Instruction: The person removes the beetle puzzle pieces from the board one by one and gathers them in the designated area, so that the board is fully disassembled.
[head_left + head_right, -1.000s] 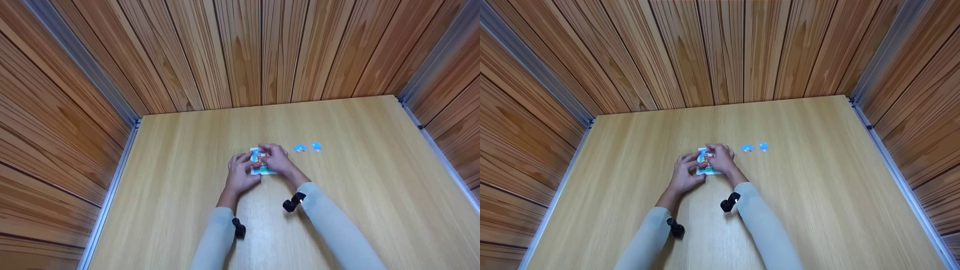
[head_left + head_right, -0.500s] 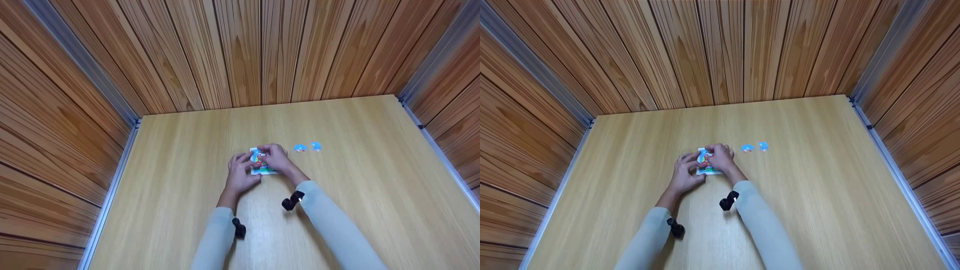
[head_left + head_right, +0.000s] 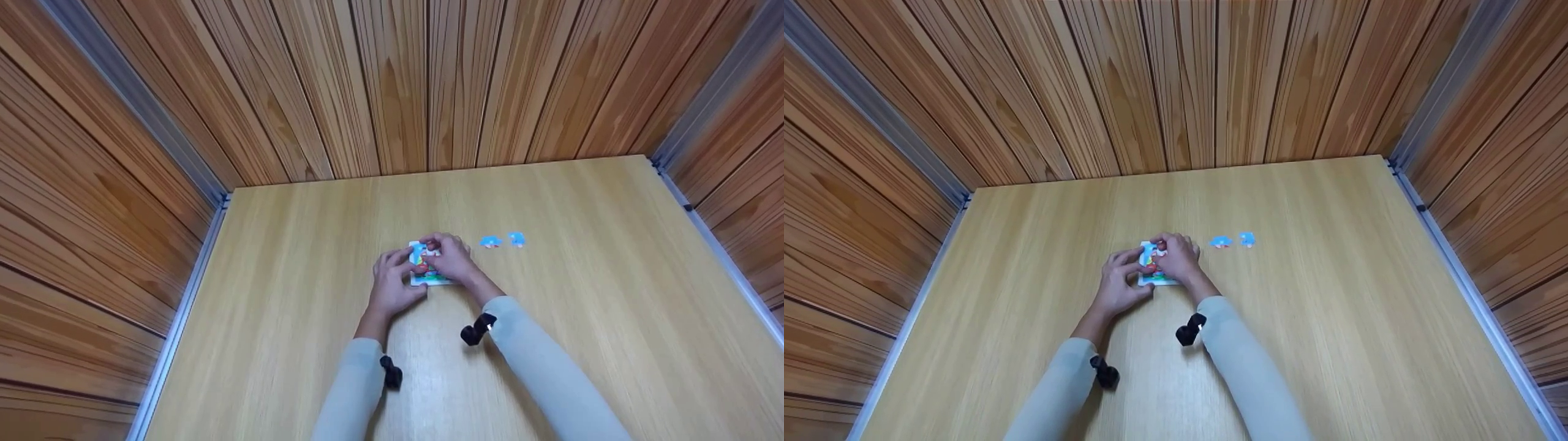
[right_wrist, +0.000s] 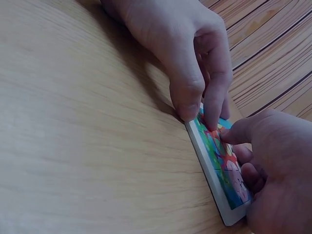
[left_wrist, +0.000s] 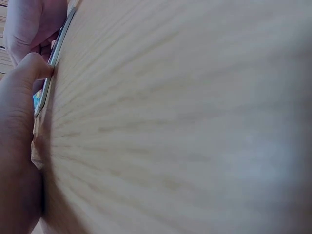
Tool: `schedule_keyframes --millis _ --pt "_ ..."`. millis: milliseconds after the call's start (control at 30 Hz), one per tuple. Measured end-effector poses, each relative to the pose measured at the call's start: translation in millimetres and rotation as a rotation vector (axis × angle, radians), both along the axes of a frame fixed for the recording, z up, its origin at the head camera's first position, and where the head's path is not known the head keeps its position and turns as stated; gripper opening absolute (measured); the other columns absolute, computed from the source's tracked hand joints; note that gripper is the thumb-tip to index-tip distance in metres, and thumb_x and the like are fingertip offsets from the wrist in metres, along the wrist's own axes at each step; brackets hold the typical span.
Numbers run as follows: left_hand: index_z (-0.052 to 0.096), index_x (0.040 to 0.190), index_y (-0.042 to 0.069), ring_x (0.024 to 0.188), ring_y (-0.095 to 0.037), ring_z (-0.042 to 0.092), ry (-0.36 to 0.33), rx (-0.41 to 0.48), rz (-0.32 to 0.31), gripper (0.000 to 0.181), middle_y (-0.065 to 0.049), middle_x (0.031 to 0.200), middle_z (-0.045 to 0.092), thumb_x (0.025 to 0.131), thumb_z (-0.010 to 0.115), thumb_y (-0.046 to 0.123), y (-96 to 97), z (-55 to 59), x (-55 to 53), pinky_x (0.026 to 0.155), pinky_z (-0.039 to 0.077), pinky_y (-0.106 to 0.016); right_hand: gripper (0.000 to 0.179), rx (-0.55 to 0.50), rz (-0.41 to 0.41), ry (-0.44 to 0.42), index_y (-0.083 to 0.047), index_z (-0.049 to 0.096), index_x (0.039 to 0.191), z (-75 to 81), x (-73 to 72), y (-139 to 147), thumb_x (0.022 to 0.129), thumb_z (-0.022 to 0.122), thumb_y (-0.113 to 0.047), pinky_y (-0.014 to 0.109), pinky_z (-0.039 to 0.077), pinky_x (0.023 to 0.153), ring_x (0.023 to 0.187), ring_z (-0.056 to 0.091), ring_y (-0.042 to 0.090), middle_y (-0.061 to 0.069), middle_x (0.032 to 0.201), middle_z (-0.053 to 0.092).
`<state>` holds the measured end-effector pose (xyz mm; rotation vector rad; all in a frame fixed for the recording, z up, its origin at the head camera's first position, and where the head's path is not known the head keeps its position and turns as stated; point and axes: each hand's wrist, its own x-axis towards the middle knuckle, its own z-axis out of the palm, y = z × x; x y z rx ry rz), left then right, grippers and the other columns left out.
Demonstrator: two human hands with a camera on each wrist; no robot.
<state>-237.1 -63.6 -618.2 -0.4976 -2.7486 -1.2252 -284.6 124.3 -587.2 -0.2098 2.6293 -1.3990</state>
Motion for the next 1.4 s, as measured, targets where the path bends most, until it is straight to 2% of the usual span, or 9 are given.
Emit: schedule_keyframes --millis 200,300,533,800,933,1133,1267,1400 --pt "0.088 0.111 0.011 0.148 -0.041 0.052 0.006 -0.021 -0.001 0.032 -0.018 0.159 0.064 0.087 0.085 0.032 -0.7 -0.5 0.6 0.129 0.034 -0.074 0.037 -0.029 0.011 0.029 -0.004 0.074 0.136 -1.9 0.2 0.2 0.099 0.079 -0.006 0.043 0.045 0.107 0.118 0.07 0.036 0.018 0.119 0.079" --pt "0.088 0.111 0.01 0.148 -0.04 0.052 0.005 -0.025 0.0 0.032 -0.018 0.157 0.063 0.088 0.085 0.032 -0.8 -0.1 1.7 0.129 0.034 -0.074 0.036 -0.032 0.019 0.023 -0.004 0.074 0.136 -1.3 0.6 0.2 0.1 0.078 -0.006 0.041 0.048 0.105 0.113 0.073 0.034 0.016 0.115 0.081" --pt "0.088 0.115 0.011 0.149 -0.039 0.05 -0.028 -0.022 0.001 0.033 -0.016 0.156 0.06 0.09 0.086 0.033 0.1 0.7 3.2 0.132 0.031 -0.071 0.034 -0.014 -0.023 0.016 -0.007 0.076 0.133 -0.8 1.4 -0.5 0.099 0.08 -0.005 0.037 0.048 0.101 0.107 0.072 0.028 0.011 0.109 0.081" --pt "0.088 0.112 0.01 0.148 -0.04 0.051 0.0 -0.022 -0.004 0.032 -0.017 0.154 0.06 0.089 0.086 0.032 -0.3 2.3 3.3 0.131 0.032 -0.072 0.033 -0.009 -0.028 0.039 -0.006 0.077 0.133 -0.7 0.6 -1.4 0.1 0.079 -0.007 0.034 0.05 0.095 0.104 0.073 0.027 0.011 0.107 0.081" --pt "0.087 0.111 0.01 0.147 -0.04 0.052 0.019 -0.027 -0.009 0.032 -0.018 0.154 0.061 0.088 0.086 0.032 -0.9 1.8 2.5 0.129 0.034 -0.073 0.035 -0.001 -0.016 0.046 -0.005 0.077 0.135 0.1 0.2 -1.6 0.1 0.079 -0.006 0.037 0.05 0.098 0.108 0.072 0.03 0.013 0.108 0.08" --pt "0.086 0.11 0.009 0.146 -0.041 0.052 0.011 0.002 -0.003 0.032 -0.018 0.152 0.062 0.086 0.085 0.032 -0.7 -0.5 0.7 0.129 0.033 -0.072 0.035 0.021 -0.023 0.069 -0.007 0.079 0.134 0.7 0.9 -1.5 0.099 0.08 -0.007 0.05 0.045 0.11 0.115 0.065 0.033 0.009 0.104 0.073" --pt "0.085 0.107 0.009 0.142 -0.041 0.055 0.023 0.018 0.003 0.031 -0.018 0.148 0.064 0.083 0.084 0.029 -0.1 -1.2 0.6 0.128 0.034 -0.071 0.034 -0.005 -0.021 0.066 -0.006 0.079 0.134 0.9 0.2 -0.5 0.1 0.079 -0.006 0.047 0.048 0.109 0.112 0.067 0.031 0.006 0.099 0.074" --pt "0.083 0.108 0.009 0.145 -0.04 0.053 -0.001 0.007 0.007 0.031 -0.017 0.151 0.062 0.084 0.083 0.029 0.1 0.3 0.4 0.13 0.032 -0.07 0.034 -0.021 -0.004 0.069 -0.003 0.078 0.135 2.1 -3.0 1.0 0.101 0.079 -0.004 0.039 0.048 0.103 0.109 0.066 0.028 0.007 0.098 0.074"
